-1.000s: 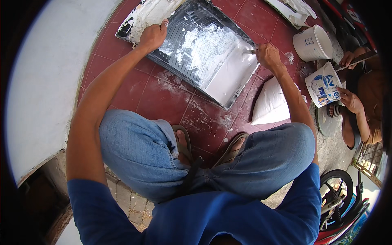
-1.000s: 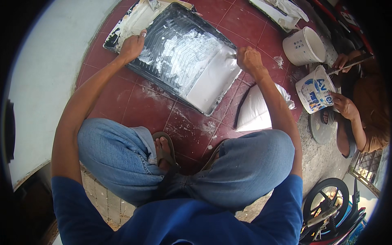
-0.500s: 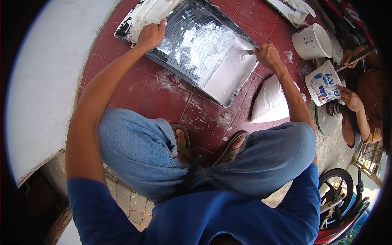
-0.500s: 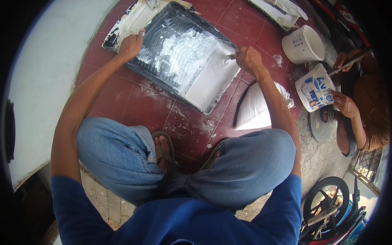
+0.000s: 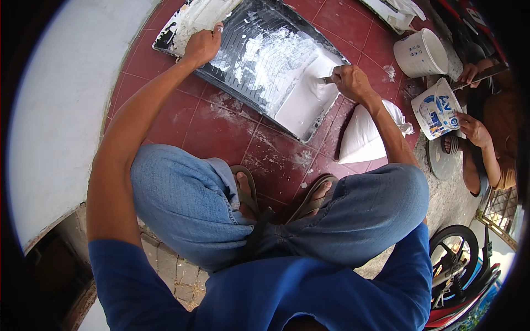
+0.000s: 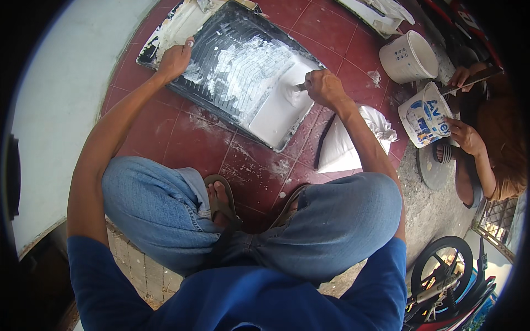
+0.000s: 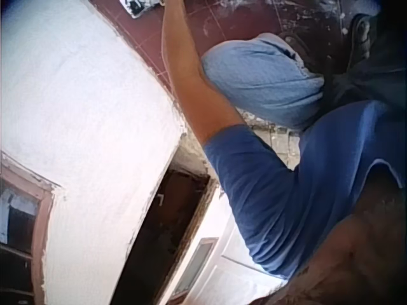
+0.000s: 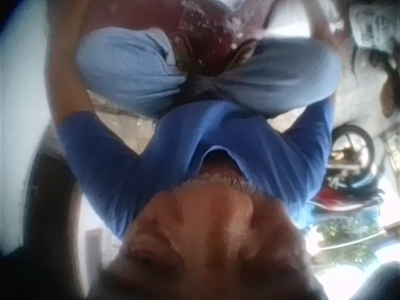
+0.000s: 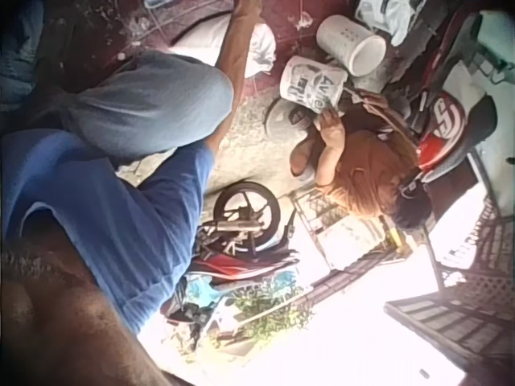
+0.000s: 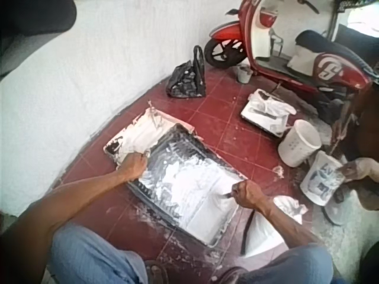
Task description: The person mixes white paint in a tray using a brush and later dips a larger brush into a bucket of green paint.
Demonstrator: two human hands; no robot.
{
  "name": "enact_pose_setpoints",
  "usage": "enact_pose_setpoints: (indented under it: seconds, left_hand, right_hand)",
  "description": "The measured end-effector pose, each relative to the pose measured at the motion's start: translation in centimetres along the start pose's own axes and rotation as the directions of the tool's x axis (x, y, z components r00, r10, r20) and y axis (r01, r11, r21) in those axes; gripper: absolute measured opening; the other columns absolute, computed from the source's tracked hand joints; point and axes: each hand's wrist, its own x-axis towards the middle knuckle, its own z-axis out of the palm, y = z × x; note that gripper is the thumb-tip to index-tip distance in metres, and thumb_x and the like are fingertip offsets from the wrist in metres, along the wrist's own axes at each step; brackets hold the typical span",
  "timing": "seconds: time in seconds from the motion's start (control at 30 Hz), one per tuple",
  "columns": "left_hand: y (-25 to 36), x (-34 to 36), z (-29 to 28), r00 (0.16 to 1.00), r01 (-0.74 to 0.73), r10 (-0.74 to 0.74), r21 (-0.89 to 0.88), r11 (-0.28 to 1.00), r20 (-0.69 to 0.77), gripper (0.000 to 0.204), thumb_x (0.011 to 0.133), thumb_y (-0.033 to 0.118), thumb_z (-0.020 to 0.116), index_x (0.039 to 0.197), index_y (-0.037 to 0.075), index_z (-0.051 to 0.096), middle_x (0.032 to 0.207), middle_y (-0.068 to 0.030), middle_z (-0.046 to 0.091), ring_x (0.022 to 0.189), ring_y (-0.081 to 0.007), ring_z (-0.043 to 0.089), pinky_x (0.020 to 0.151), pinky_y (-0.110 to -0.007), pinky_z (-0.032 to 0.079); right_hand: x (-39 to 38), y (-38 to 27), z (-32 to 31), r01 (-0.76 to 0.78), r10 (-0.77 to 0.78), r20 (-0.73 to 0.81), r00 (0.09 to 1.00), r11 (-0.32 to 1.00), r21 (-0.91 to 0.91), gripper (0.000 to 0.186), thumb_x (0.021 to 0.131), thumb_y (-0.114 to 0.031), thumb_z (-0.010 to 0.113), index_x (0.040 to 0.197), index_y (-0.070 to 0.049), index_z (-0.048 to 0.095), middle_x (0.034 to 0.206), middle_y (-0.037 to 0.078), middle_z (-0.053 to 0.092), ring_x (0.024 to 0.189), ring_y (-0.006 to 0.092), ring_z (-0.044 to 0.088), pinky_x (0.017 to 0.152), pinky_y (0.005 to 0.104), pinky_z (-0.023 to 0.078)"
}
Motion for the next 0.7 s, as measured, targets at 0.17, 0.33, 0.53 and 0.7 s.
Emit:
enact_pose_setpoints:
  seconds: [0.17, 0.33, 0.53, 0.7]
  left_hand:
    - [-0.2, 0.1, 0.3, 1.000, 0.017, -0.016, 0.004, 1.000, -0.016, 0.068, 0.090, 0.046, 0.024, 0.075, -0.008, 0.062, 0.080, -0.0305, 0.058, 0.083, -0.0460, 0.055, 0.080, -0.046, 0.042]
    - [0.4, 0.1, 0.0, 1.000, -0.004, 0.004, -0.012, 1.000, 0.005, 0.068, 0.090, 0.046, 0.023, 0.076, -0.009, 0.062, 0.081, -0.0311, 0.058, 0.084, -0.0457, 0.055, 0.081, -0.046, 0.042]
    - [-0.3, 0.0, 0.1, 1.000, 0.012, -0.012, 0.000, 1.000, -0.001, 0.069, 0.090, 0.046, 0.023, 0.076, -0.008, 0.062, 0.082, -0.0310, 0.058, 0.085, -0.0461, 0.055, 0.081, -0.047, 0.041]
    - [-0.2, 0.5, 0.5, 1.000, -0.007, 0.007, 0.005, 1.000, 0.001, 0.069, 0.090, 0.046, 0.022, 0.076, -0.008, 0.062, 0.082, -0.0307, 0.058, 0.085, -0.0460, 0.055, 0.082, -0.046, 0.041]
  right_hand:
    - [-0.8, -1.1, 1.4, 0.022, -0.015, 0.093, 0.996, 0.997, -0.073, 0.017, 0.075, -0.016, 0.053, 0.074, -0.001, 0.060, 0.074, 0.022, 0.059, 0.074, 0.0372, 0.059, 0.068, 0.0429, 0.047]
    - [-1.0, -1.7, 0.8, -0.053, 0.054, -0.041, 0.998, 0.998, 0.017, 0.016, 0.074, -0.014, 0.052, 0.072, 0.000, 0.060, 0.072, 0.023, 0.059, 0.073, 0.0378, 0.059, 0.070, 0.0441, 0.048]
    - [-1.9, -4.1, 1.3, 0.096, -0.103, 0.081, 0.991, 0.992, 0.079, 0.016, 0.073, -0.013, 0.050, 0.070, 0.000, 0.059, 0.070, 0.025, 0.059, 0.074, 0.0376, 0.059, 0.070, 0.0435, 0.048]
    - [-3.0, -4.7, 2.4, 0.179, -0.178, 0.006, 0.984, 0.984, -0.027, 0.016, 0.073, -0.014, 0.052, 0.067, -0.001, 0.059, 0.070, 0.026, 0.058, 0.066, 0.0379, 0.059, 0.063, 0.0439, 0.048]
